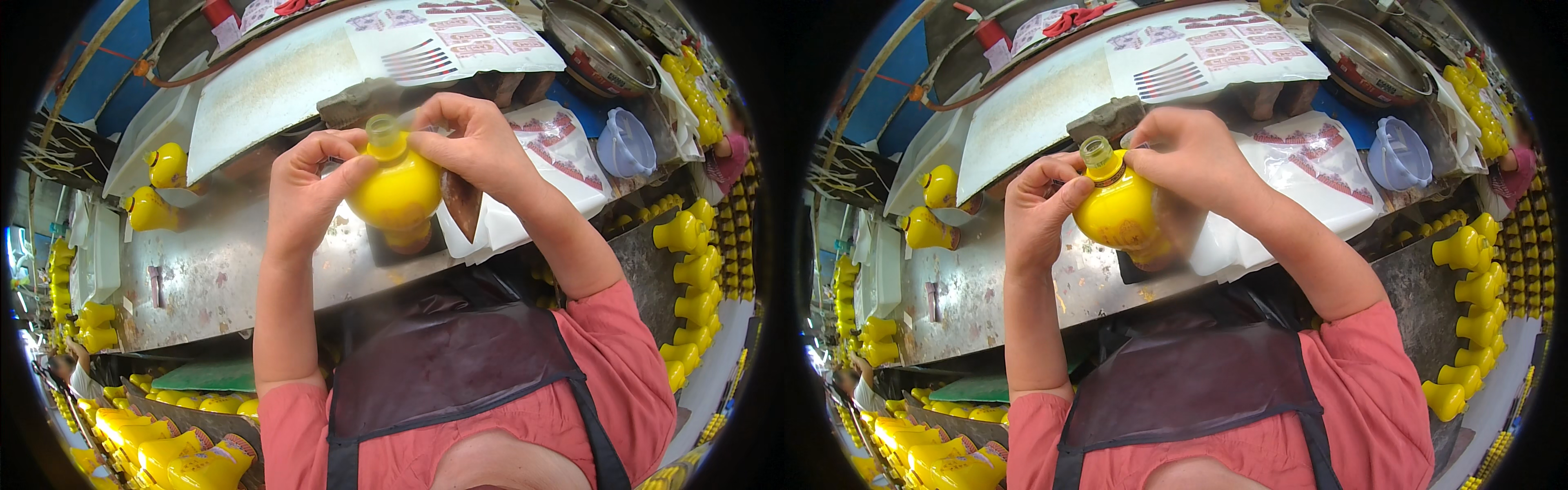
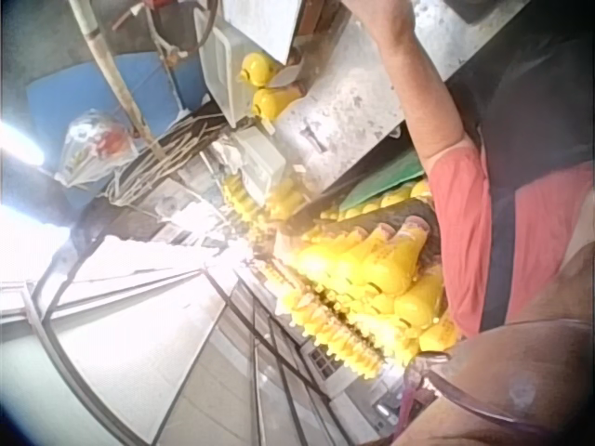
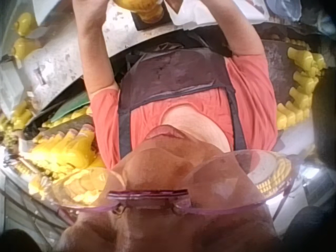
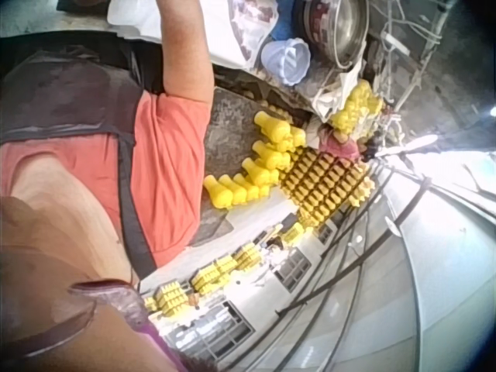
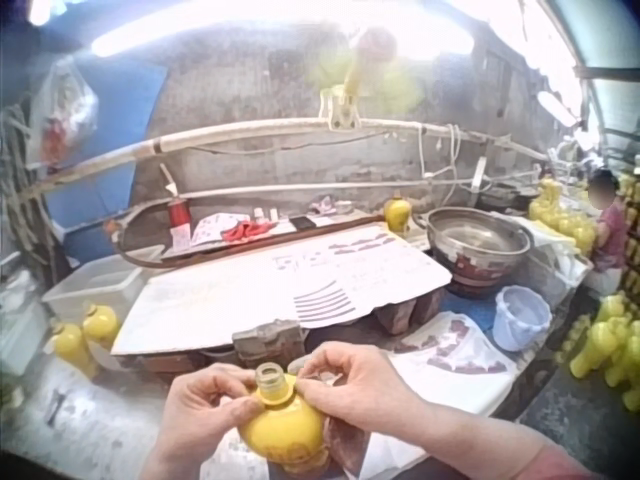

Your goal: The person picks up a yellow plastic container, applies a printed label to its side, smooths it down, and then places the container on a nearby tray. The person repeats this process with another container.

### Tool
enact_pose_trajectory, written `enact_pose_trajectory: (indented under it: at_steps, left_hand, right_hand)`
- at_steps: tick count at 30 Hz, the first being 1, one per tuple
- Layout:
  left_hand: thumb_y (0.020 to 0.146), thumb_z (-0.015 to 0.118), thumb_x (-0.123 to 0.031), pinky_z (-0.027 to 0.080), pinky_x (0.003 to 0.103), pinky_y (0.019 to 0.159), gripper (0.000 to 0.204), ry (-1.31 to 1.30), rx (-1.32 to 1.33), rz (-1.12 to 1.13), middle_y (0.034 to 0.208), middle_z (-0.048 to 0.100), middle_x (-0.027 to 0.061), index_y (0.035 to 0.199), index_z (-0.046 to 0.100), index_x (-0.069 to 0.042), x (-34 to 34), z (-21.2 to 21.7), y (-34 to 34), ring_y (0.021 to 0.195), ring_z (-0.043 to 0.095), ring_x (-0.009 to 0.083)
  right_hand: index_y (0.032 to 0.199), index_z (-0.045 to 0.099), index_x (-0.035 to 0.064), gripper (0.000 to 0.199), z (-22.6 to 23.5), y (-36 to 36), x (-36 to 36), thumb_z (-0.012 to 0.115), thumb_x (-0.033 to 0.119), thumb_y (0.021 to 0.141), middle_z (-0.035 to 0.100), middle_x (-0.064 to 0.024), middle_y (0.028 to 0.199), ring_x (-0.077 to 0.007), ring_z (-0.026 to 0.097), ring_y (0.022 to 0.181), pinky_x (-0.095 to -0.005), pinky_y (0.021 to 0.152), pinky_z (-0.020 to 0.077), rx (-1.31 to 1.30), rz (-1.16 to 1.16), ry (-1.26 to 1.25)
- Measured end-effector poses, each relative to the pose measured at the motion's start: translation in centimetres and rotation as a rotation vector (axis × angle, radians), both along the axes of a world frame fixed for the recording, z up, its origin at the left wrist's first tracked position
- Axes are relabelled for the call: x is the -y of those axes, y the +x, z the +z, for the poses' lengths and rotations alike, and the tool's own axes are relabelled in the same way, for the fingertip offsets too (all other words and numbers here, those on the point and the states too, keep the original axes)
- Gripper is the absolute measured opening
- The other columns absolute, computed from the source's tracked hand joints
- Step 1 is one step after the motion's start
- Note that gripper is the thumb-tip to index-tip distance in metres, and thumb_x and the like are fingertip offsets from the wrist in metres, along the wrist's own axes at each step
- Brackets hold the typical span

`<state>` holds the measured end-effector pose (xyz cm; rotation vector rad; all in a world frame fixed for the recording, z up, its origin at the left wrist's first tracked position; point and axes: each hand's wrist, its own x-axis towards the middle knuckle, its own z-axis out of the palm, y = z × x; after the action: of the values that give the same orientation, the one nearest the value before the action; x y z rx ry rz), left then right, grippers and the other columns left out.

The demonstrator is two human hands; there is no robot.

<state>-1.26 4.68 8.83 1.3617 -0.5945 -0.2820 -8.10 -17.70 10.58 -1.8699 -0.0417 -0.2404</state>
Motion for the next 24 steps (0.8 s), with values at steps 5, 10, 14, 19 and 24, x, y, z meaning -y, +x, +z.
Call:
enact_pose_trajectory:
  at_steps: [5,10,14,19,24]
  left_hand:
    - [0.085,0.081,-0.005,0.052,0.029,0.092,0.012,0.023,0.041,0.026,0.111,0.075,0.0085,0.091,0.072,-0.001,0.0,-0.1,-0.1,0.099,0.066,0.0121]
    - [0.085,0.080,-0.003,0.053,0.028,0.091,0.011,0.018,0.026,0.009,0.108,0.075,0.0074,0.092,0.072,0.000,0.1,0.1,-0.2,0.097,0.066,0.0112]
    - [0.085,0.080,-0.002,0.053,0.028,0.090,0.011,0.024,0.030,0.009,0.108,0.075,0.0068,0.093,0.073,0.001,0.1,0.3,-0.2,0.096,0.065,0.0110]
    - [0.085,0.080,-0.002,0.054,0.028,0.089,0.011,0.016,-0.024,-0.053,0.109,0.075,0.0079,0.093,0.074,0.002,-0.6,0.3,0.6,0.096,0.066,0.0121]
    - [0.086,0.079,-0.004,0.054,0.028,0.090,0.011,0.018,-0.057,-0.132,0.112,0.074,0.0098,0.093,0.075,0.003,-1.1,0.3,1.7,0.097,0.067,0.0136]
  right_hand:
    - [0.138,0.060,0.0013,0.042,1.5,0.6,0.8,0.064,0.011,0.097,0.069,-0.0066,0.117,-0.0060,0.064,0.083,-0.0202,0.073,0.0521,0.021,-0.119,-0.099]
    - [0.132,0.066,0.0010,0.044,2.1,-0.3,1.5,0.072,0.019,0.092,0.072,-0.0101,0.111,-0.0116,0.064,0.087,-0.0243,0.076,0.0501,0.020,0.210,-0.187]
    - [0.116,0.073,-0.0030,0.041,1.8,0.4,1.2,0.077,0.025,0.086,0.076,-0.0184,0.110,-0.0241,0.071,0.105,-0.0336,0.094,0.0536,-0.016,0.225,-0.218]
    - [0.114,0.074,-0.0030,0.036,1.8,0.8,1.0,0.077,0.020,0.087,0.074,-0.0125,0.102,-0.0163,0.067,0.091,-0.0283,0.082,0.0510,-0.054,0.229,-0.193]
    - [0.114,0.074,-0.0041,0.037,2.0,0.5,0.8,0.077,0.021,0.087,0.075,-0.0136,0.107,-0.0175,0.069,0.097,-0.0299,0.088,0.0521,-0.098,0.194,-0.151]
